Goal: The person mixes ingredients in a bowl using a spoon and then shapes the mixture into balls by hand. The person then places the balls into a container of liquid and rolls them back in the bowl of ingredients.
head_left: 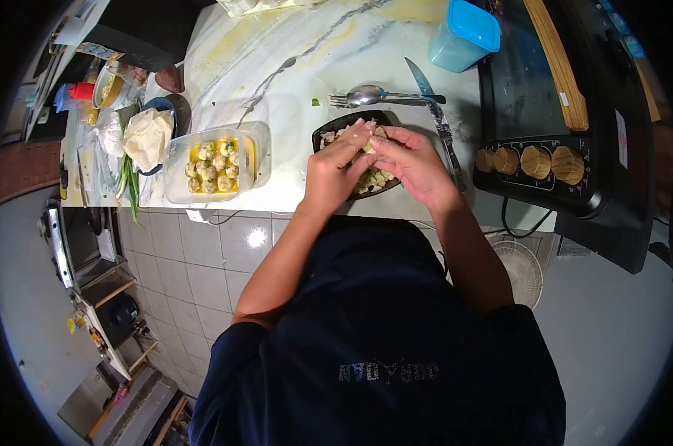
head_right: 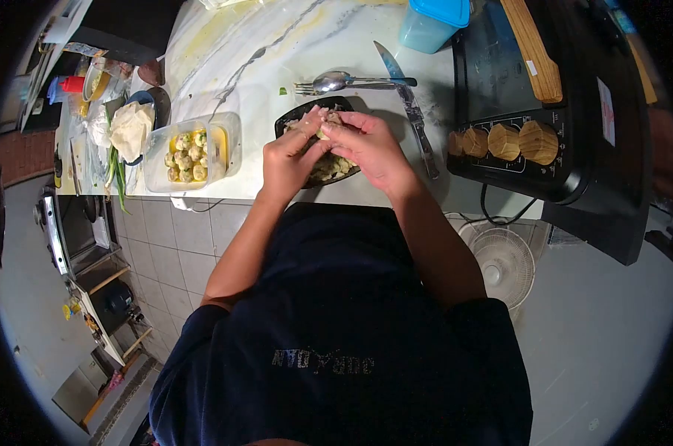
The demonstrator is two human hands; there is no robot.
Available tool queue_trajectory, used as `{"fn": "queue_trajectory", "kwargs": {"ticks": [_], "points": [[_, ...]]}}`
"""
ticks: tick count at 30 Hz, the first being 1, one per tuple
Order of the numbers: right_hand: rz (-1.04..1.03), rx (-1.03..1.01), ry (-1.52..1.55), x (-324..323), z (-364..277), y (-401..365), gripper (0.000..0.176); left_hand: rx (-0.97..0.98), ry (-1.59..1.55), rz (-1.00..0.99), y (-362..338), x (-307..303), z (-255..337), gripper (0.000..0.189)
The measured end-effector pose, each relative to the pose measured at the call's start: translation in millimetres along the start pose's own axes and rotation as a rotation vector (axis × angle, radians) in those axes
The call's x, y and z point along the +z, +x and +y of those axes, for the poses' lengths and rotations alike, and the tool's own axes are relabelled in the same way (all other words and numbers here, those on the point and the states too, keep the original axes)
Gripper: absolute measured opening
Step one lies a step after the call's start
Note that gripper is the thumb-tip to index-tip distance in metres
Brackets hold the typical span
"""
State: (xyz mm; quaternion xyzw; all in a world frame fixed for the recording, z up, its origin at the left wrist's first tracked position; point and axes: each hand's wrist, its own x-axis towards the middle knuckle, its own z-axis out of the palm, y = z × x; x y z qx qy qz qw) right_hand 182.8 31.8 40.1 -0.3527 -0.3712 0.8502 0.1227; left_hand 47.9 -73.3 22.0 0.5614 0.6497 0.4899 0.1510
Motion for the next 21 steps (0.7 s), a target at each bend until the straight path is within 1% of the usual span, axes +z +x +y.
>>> {"fn": "queue_trajectory", "kwargs": {"ticks": [1, 2, 3, 4, 5, 6, 7, 8, 10, 11, 12, 13, 15, 16, 17, 18, 19, 20, 21], "points": [[0.011, 0.02, -0.029, -0.1, -1.1, -1.1, 0.033, 0.017, 0.026, 0.024, -1.0, 0.9, 1.7, 0.044], [0.013, 0.019, -0.027, -2.9, -3.6, -1.1, 0.033, 0.037, -0.034, -0.031, 0.5, -3.7, -0.1, 0.047], [-0.054, 0.062, -0.105, -8.2, -7.5, -0.3, 0.032, 0.038, -0.035, -0.035, 5.8, -9.3, 3.2, 0.047], [-0.119, 0.104, -0.184, -12.6, -10.3, 0.8, 0.031, 0.014, -0.13, -0.083, 11.6, -14.6, 7.5, 0.048], [-0.116, 0.103, -0.184, -15.7, -11.7, 3.0, 0.031, -0.011, -0.224, -0.13, 15.1, -18.7, 7.8, 0.048], [-0.178, 0.122, -0.269, -17.7, -13.6, 5.8, 0.031, 0.035, -0.209, -0.263, 17.1, -21.8, 1.0, 0.048], [-0.242, 0.14, -0.356, -18.1, -15.1, 7.4, 0.032, 0.036, -0.209, -0.26, 17.3, -19.9, -2.3, 0.048], [-0.245, 0.139, -0.358, -16.5, -14.7, 6.9, 0.032, 0.032, -0.183, -0.256, 16.7, -18.1, -5.0, 0.047], [-0.154, 0.072, -0.218, -6.1, -14.3, 3.7, 0.034, 0.031, -0.154, -0.251, 13.4, -13.4, -7.1, 0.046], [-0.154, 0.069, -0.218, -2.6, -11.1, 2.2, 0.034, -0.055, -0.099, -0.141, 7.6, -7.9, -7.4, 0.045], [-0.097, 0.035, -0.106, -0.3, -5.7, 0.5, 0.035, -0.142, -0.045, -0.03, 4.1, -4.0, -4.8, 0.044], [-0.041, 0.002, 0.004, -0.6, -1.1, 0.8, 0.035, -0.142, -0.046, -0.03, 1.2, -1.0, -3.2, 0.044], [-0.063, 0.006, 0.018, -6.1, 2.2, 1.9, 0.036, -0.094, -0.034, 0.041, -3.7, 2.2, 1.2, 0.046], [-0.105, 0.037, -0.032, -9.3, -1.2, 1.8, 0.037, -0.032, -0.068, -0.007, -2.0, -2.6, 0.0, 0.048], [-0.146, 0.064, -0.08, -13.0, -4.2, 2.9, 0.038, -0.032, -0.067, -0.007, 0.7, -7.4, -0.7, 0.048], [-0.146, 0.065, -0.079, -17.9, -6.4, 5.3, 0.038, -0.033, -0.134, -0.093, 6.2, -13.8, 3.5, 0.05], [-0.205, 0.1, -0.165, -22.7, -9.1, 8.6, 0.038, -0.033, -0.201, -0.178, 10.0, -18.8, 4.1, 0.052], [-0.265, 0.136, -0.253, -24.9, -10.6, 10.5, 0.038, 0.072, -0.164, -0.204, 11.3, -18.9, -7.0, 0.05], [-0.266, 0.134, -0.255, -19.8, -13.2, 9.1, 0.038, 0.073, -0.163, -0.202, 10.4, -18.4, -8.1, 0.05]]}}
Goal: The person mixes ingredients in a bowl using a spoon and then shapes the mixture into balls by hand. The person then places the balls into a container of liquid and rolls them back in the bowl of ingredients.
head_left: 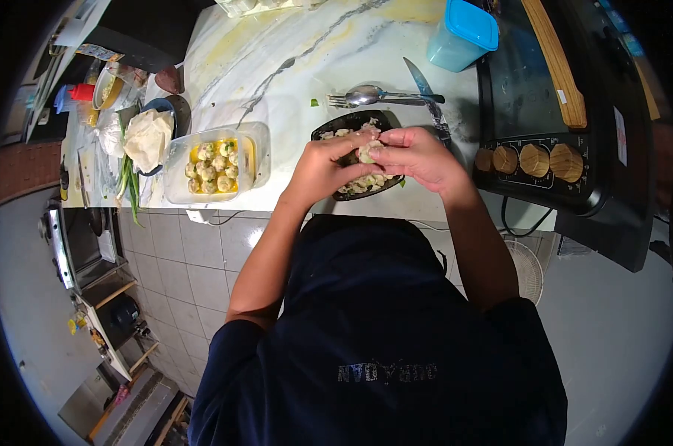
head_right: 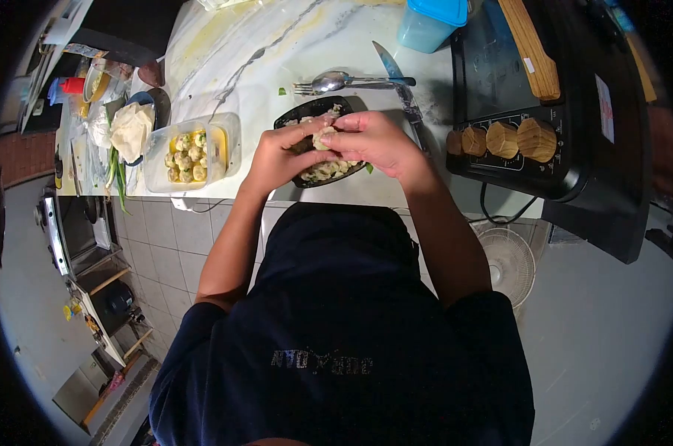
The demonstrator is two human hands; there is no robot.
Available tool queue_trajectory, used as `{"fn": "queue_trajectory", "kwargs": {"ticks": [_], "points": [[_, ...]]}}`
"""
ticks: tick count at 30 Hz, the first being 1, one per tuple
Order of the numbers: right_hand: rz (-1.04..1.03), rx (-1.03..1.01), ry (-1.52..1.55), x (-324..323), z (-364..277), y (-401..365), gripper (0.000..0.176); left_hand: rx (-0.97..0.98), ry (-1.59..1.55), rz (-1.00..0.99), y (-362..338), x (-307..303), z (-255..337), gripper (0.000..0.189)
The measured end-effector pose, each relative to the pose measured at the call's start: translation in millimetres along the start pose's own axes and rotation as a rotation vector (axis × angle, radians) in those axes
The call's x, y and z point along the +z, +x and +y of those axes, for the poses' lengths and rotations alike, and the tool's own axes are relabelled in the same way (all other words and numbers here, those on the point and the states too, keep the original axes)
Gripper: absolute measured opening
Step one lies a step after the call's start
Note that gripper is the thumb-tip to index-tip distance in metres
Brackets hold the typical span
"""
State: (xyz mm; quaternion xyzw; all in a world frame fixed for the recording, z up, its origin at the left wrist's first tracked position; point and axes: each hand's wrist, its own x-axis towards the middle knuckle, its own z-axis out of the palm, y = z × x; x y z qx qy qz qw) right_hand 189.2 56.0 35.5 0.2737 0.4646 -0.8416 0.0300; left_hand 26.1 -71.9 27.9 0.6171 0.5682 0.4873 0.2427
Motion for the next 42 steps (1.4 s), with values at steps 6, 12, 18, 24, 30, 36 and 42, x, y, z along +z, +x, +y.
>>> {"fn": "queue_trajectory", "kwargs": {"ticks": [6, 12, 18, 24, 30, 36, 42], "points": [[0.155, -0.152, 0.205, 20.7, 8.1, 3.8, 0.033, -0.198, 0.129, 0.277, -2.7, 21.0, 9.5, 0.045], [0.019, 0.037, -0.029, 11.5, -8.0, -1.9, 0.033, -0.078, -0.076, 0.08, 3.7, -3.4, 6.5, 0.047], [0.177, -0.066, 0.153, 21.2, -0.9, 5.5, 0.03, -0.151, 0.152, 0.08, 3.3, 9.4, 4.3, 0.043], [0.073, 0.006, 0.058, 7.9, -4.5, 3.7, 0.034, -0.076, -0.047, 0.129, 8.1, 1.4, 10.2, 0.041], [0.162, -0.15, 0.194, 18.4, 5.2, 11.3, 0.035, -0.242, 0.117, 0.208, 3.5, 15.9, 8.7, 0.043], [0.029, 0.044, -0.032, 11.2, -7.4, 2.3, 0.036, -0.11, -0.135, -0.014, 2.1, -2.5, 4.0, 0.049], [0.093, -0.052, 0.121, 19.0, 1.5, 10.7, 0.032, -0.166, 0.06, 0.095, 3.0, 11.2, 7.3, 0.04]]}}
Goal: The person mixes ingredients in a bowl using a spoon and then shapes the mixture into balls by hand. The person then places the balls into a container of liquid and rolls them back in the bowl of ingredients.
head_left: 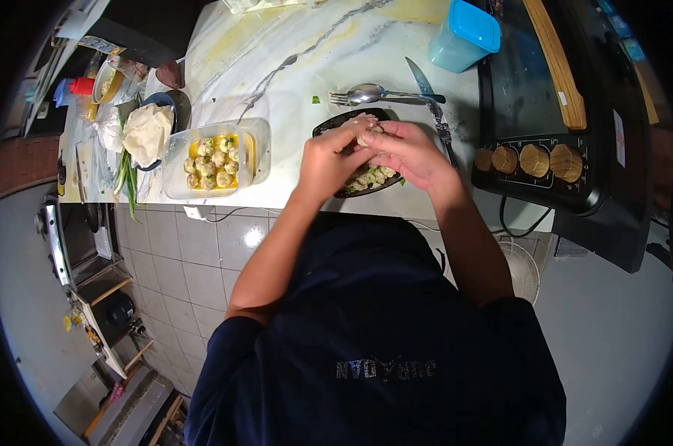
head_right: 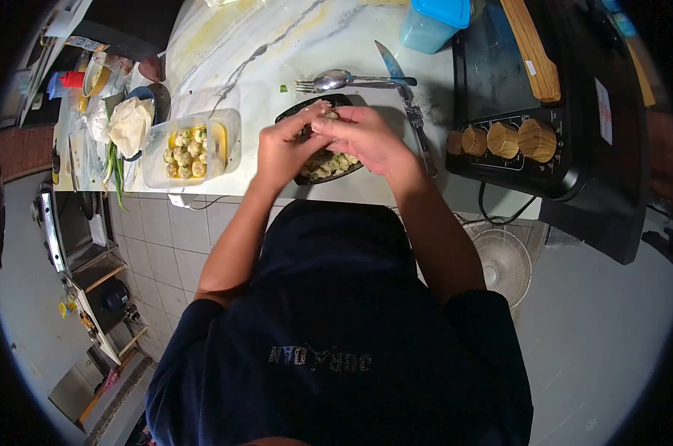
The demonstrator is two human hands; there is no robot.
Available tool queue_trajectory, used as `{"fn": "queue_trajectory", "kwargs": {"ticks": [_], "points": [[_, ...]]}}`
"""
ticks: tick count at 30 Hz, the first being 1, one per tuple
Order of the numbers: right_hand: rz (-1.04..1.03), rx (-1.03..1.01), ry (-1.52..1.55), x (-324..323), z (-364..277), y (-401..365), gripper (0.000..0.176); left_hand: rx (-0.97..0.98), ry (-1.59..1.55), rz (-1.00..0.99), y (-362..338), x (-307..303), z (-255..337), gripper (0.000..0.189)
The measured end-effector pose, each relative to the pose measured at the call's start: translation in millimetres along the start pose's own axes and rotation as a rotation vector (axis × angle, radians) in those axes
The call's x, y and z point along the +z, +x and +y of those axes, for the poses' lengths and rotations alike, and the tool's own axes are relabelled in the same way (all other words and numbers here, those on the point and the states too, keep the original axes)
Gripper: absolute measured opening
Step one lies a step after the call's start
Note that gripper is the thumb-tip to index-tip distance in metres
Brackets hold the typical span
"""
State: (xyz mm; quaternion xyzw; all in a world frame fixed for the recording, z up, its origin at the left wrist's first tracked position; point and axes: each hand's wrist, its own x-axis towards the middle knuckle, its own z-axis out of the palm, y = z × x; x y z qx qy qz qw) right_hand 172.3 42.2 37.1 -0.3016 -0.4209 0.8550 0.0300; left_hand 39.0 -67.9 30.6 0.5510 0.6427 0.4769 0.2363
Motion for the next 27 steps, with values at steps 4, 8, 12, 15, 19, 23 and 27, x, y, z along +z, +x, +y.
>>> {"fn": "queue_trajectory", "kwargs": {"ticks": [4, 8, 12, 15, 19, 23, 27], "points": [[0.009, -0.063, 0.073, 3.8, 8.2, -2.0, 0.032, -0.027, -0.033, 0.167, -7.7, 4.6, 4.5, 0.045], [-0.11, 0.111, -0.082, -1.5, -13.6, -4.1, 0.032, 0.098, -0.108, -0.041, -0.7, -23.2, -0.6, 0.049], [-0.131, 0.105, -0.185, -2.6, -9.8, 6.7, 0.034, 0.039, -0.043, -0.244, 3.5, -33.9, 1.5, 0.047], [-0.073, 0.081, -0.079, 3.5, -3.6, 2.3, 0.034, -0.04, 0.045, -0.057, -4.8, -22.0, -0.4, 0.043], [-0.036, 0.013, 0.049, 8.0, 9.4, 2.6, 0.032, 0.0, 0.062, 0.097, -15.7, -9.9, 2.9, 0.046], [-0.111, 0.118, -0.066, 5.6, -3.9, 6.3, 0.032, 0.062, 0.022, 0.05, -9.3, -27.9, 4.6, 0.044], [-0.129, 0.14, -0.163, 6.5, -9.3, 9.5, 0.033, 0.005, -0.025, -0.106, -7.1, -31.7, -5.8, 0.047]]}}
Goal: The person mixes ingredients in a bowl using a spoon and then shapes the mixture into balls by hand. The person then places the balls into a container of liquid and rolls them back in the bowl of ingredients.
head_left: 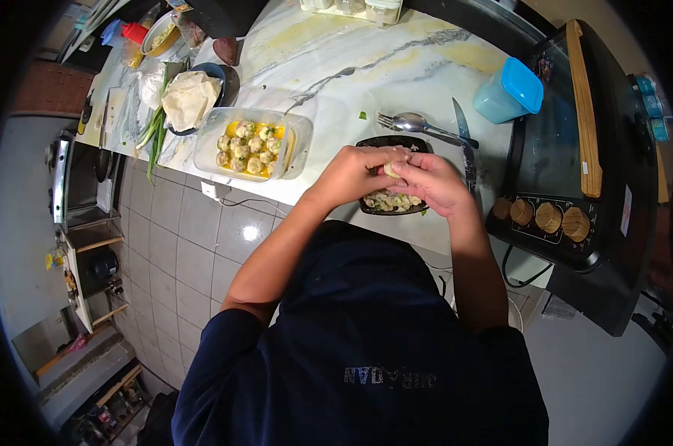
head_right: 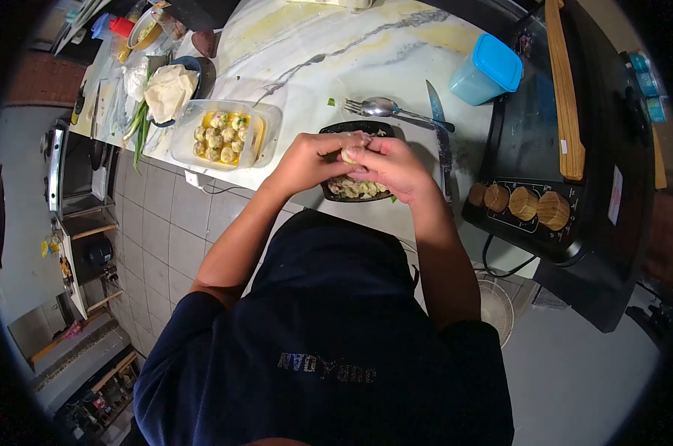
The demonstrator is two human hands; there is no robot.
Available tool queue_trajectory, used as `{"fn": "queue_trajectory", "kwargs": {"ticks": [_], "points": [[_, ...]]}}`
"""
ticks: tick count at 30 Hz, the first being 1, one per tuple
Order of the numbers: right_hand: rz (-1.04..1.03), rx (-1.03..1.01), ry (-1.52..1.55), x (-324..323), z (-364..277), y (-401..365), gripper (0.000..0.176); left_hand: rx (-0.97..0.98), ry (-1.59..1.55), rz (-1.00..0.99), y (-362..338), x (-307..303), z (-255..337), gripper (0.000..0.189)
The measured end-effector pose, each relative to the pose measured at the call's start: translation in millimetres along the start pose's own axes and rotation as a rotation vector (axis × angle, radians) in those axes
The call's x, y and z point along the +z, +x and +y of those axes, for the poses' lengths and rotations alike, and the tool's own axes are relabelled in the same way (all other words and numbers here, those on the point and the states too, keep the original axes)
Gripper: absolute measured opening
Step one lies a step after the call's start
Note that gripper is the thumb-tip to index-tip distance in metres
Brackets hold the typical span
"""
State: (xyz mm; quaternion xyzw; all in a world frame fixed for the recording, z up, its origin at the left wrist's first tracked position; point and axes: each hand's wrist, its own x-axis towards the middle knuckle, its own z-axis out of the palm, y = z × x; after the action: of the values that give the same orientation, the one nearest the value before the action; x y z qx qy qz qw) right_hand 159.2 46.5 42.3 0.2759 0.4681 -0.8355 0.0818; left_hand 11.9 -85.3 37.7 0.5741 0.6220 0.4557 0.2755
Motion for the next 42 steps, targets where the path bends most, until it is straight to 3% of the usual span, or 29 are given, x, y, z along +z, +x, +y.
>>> {"fn": "queue_trajectory", "kwargs": {"ticks": [2, 5, 8, 9, 11, 13, 16, 21, 23, 25, 27, 31, 33, 35, 37, 39, 41, 42], "points": [[0.139, -0.066, 0.122, 6.2, -3.0, -3.4, 0.031, -0.048, 0.044, 0.069, -0.8, 9.3, -3.1, 0.048], [0.12, -0.16, 0.193, 4.0, 12.9, -2.2, 0.03, -0.17, 0.026, 0.175, -3.9, 17.3, 4.3, 0.051], [0.117, -0.099, 0.21, 2.7, 2.2, -8.5, 0.032, 0.048, -0.025, 0.124, -1.5, 9.0, 11.2, 0.051], [0.122, -0.1, 0.214, 1.0, -0.6, -9.3, 0.032, 0.049, -0.028, 0.119, -0.6, 4.7, 7.4, 0.051], [0.079, -0.027, 0.051, -4.0, -5.5, -9.8, 0.032, -0.044, -0.085, -0.097, 1.0, -2.2, 0.5, 0.049], [0.082, -0.027, 0.064, -4.0, -0.9, -8.1, 0.032, -0.017, -0.029, -0.072, 4.0, 3.6, -0.1, 0.048], [0.17, -0.199, 0.265, 1.9, 12.5, -5.2, 0.03, -0.051, 0.063, 0.217, 3.0, 25.7, 1.8, 0.047], [0.091, -0.105, 0.135, -9.4, 8.8, -11.1, 0.031, 0.004, -0.048, 0.136, 4.8, 15.6, 6.4, 0.05], [0.037, -0.071, 0.082, -10.8, 4.6, -12.8, 0.032, 0.081, -0.08, -0.04, 9.8, 6.9, -1.4, 0.051], [0.064, -0.086, 0.055, -7.0, 1.2, -12.3, 0.033, 0.021, -0.077, -0.116, 13.2, 5.0, 0.3, 0.051], [0.107, -0.137, 0.146, -3.4, 7.5, -11.4, 0.033, -0.206, -0.031, 0.006, 15.0, 10.9, 5.7, 0.052], [0.157, -0.225, 0.259, 0.0, 19.7, -8.0, 0.033, -0.205, 0.032, 0.209, 8.0, 30.7, 6.1, 0.048], [0.123, -0.148, 0.168, -7.7, 12.4, -12.0, 0.033, 0.068, 0.022, 0.213, 9.3, 27.0, 5.5, 0.048], [0.088, -0.074, 0.078, -10.7, 3.3, -16.3, 0.033, 0.09, -0.071, 0.199, 12.7, 17.5, 7.8, 0.049], [0.008, -0.073, -0.028, -11.4, -3.2, -19.2, 0.033, 0.017, -0.033, -0.098, 13.5, 5.7, 0.2, 0.049], [0.011, -0.084, -0.026, -12.2, 1.9, -15.1, 0.033, 0.062, -0.015, -0.014, 15.0, 13.7, 2.1, 0.046], [0.156, -0.148, 0.214, -7.8, 8.1, -11.8, 0.034, -0.152, 0.032, 0.176, 12.4, 23.9, 9.8, 0.043], [0.154, -0.148, 0.214, -5.4, 13.0, -9.9, 0.034, -0.168, 0.075, 0.236, 10.0, 30.6, 9.7, 0.042]]}}
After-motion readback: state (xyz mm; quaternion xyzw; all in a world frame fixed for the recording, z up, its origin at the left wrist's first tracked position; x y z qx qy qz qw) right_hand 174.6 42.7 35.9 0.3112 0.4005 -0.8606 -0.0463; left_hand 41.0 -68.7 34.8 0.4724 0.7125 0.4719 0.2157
